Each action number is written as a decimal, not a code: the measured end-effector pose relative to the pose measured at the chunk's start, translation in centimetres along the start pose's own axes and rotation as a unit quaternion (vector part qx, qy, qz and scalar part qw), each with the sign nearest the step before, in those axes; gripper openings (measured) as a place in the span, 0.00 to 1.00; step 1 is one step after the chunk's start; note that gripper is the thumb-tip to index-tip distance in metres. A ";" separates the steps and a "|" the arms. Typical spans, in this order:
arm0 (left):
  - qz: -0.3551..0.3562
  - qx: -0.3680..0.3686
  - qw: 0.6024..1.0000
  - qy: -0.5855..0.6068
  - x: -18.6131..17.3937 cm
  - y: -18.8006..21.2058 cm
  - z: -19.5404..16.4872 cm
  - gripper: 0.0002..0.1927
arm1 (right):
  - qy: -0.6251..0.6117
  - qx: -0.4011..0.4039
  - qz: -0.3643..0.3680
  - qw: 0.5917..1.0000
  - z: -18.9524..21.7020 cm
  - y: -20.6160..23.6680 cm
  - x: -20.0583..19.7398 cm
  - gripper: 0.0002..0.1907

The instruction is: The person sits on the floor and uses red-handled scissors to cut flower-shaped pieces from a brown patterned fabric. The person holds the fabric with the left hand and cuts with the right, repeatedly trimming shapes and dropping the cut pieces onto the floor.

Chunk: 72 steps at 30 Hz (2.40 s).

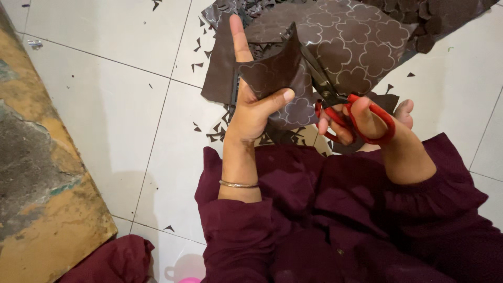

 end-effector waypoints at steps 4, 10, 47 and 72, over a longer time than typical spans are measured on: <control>-0.008 -0.040 0.998 0.042 -0.2 0.1 0.7 0.69 | -0.078 -0.016 -0.029 0.996 -0.2 0.0 -0.1 0.67; 0.037 -0.010 0.998 -0.051 0.3 -0.2 1.2 0.69 | -0.165 -0.068 0.052 0.983 -1.2 -0.5 0.0 0.54; -0.142 -0.095 0.983 -0.072 -4.0 -0.5 7.0 0.42 | 0.071 0.125 -0.253 0.957 -0.9 -5.1 0.7 0.41; -0.235 -0.055 0.969 0.048 -3.5 0.3 10.5 0.14 | 0.121 0.075 -0.122 0.982 -0.7 -5.0 4.5 0.57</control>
Point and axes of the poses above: each hand's wrist, its own y-axis away from the middle knuckle, its own x-axis out of the palm, z = x × y, the point moved 9 cm from there along -y, towards the middle knuckle, and after that the axes turned 7 degrees about -y, right-handed, at the moved point
